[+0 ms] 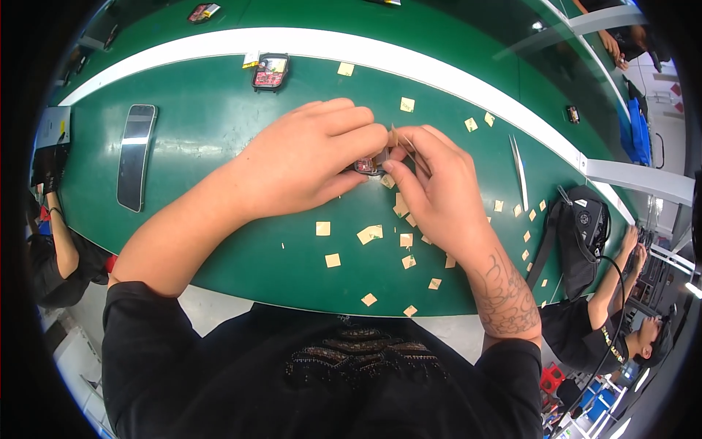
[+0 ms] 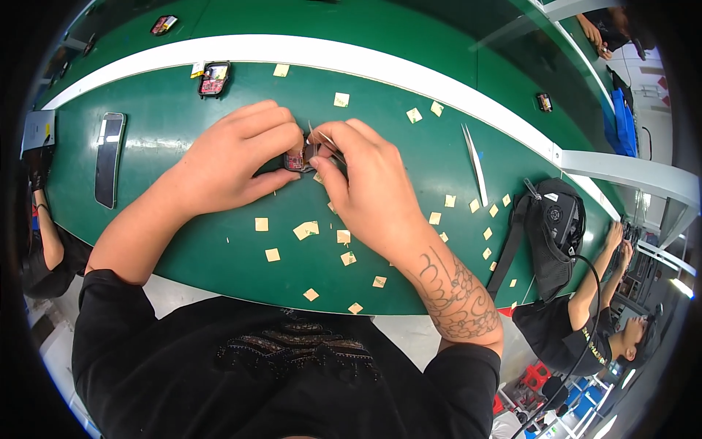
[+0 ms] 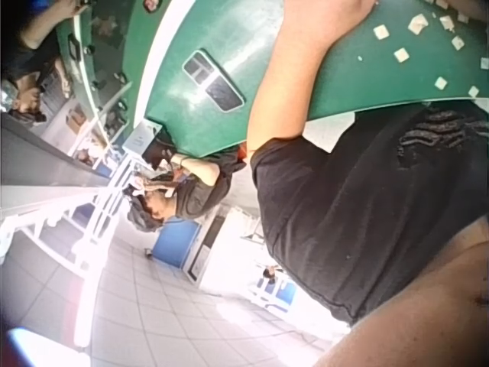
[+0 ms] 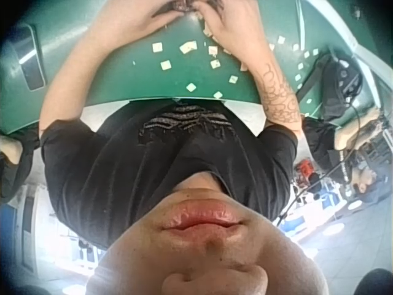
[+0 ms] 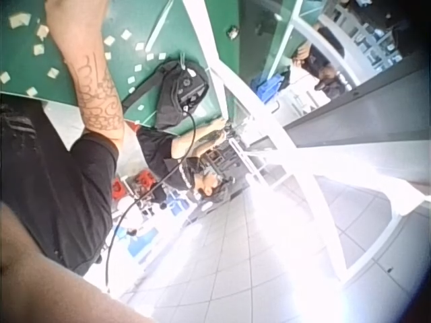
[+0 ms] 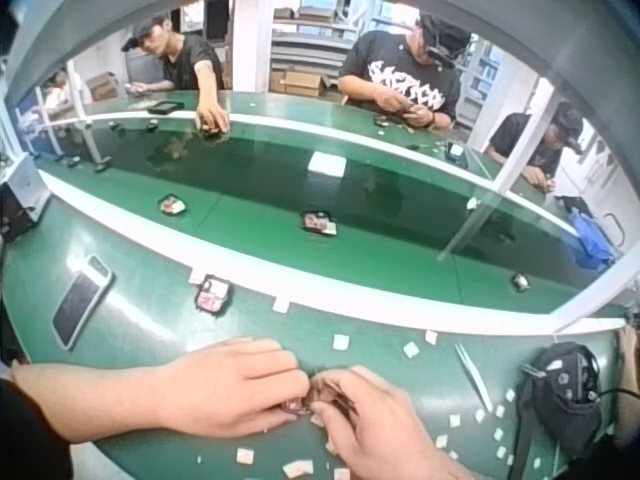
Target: Assembling small electronic components at a factory workbench using hands and a small tool.
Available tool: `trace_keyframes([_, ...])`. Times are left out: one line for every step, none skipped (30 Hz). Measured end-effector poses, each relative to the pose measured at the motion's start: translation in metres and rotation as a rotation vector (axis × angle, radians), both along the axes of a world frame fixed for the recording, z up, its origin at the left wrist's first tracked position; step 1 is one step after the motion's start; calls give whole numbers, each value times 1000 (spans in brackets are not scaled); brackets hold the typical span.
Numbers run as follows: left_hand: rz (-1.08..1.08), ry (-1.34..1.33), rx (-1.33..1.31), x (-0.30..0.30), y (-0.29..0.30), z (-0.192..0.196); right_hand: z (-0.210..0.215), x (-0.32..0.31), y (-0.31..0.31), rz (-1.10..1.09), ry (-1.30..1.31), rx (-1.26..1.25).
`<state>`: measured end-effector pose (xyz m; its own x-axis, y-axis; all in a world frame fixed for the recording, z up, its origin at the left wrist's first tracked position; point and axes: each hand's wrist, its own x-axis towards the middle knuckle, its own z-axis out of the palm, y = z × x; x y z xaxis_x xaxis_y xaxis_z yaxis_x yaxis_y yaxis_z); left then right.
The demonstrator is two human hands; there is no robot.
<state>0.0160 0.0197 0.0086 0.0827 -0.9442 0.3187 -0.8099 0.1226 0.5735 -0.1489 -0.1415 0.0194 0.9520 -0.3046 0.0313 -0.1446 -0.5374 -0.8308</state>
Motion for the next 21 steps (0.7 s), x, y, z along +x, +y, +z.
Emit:
trace_keyframes([0,0,-1,0,0,0,1,0,0,0,0,-1])
trace_keyframes([2,-4,2,0,0,0,1,0,-1,3,3,-8])
trace_keyframes([4,-7,4,-1,0,0,2,1,-1,6,7,-14])
trace_keyframes([5,-7,4,-1,0,0,2,0,-1,7,7,-14])
trace_keyframes([6,-15,-9,-1,0,0,1,-1,-1,4,12,-14])
trace_keyframes([7,-22,-22,-2,-1,0,1,-1,-1,1,18,-13])
trace_keyframes([8,-22,-22,-3,-1,0,0,-2,-1,2,18,-13])
trace_keyframes([5,-18,-22,-5,-1,-1,1,-3,0,-10,32,-4])
trace_keyframes([3,-13,-23,-6,0,-1,1,-4,1,-22,47,5])
trace_keyframes([2,-11,-24,-6,0,-2,1,-4,2,-22,50,4])
trace_keyframes([2,-12,-30,-6,0,-2,3,-2,3,-27,44,-47])
trace_keyframes([3,-13,-35,-6,0,-3,4,-1,5,-32,40,-97])
trace_keyframes([5,-8,-37,-6,1,-4,4,-1,6,-29,44,-99])
trace_keyframes([11,-10,-30,-6,2,-4,4,-1,8,-38,44,-139])
trace_keyframes([17,-11,-23,-5,3,-5,3,1,9,-46,44,-179])
trace_keyframes([21,-5,-22,-4,4,-7,-1,2,10,-41,49,-179])
trace_keyframes([15,-27,-19,-3,3,-3,-4,2,10,-52,1,-185])
trace_keyframes([9,-48,-14,-3,3,1,-4,1,10,-64,-48,-190])
trace_keyframes([6,-56,-19,-4,3,4,-1,0,10,-68,-56,-194])
trace_keyframes([3,-64,-28,-2,3,0,-3,2,9,-62,-55,-179])
trace_keyframes([-1,-74,-38,0,2,-2,-4,4,8,-58,-57,-164])
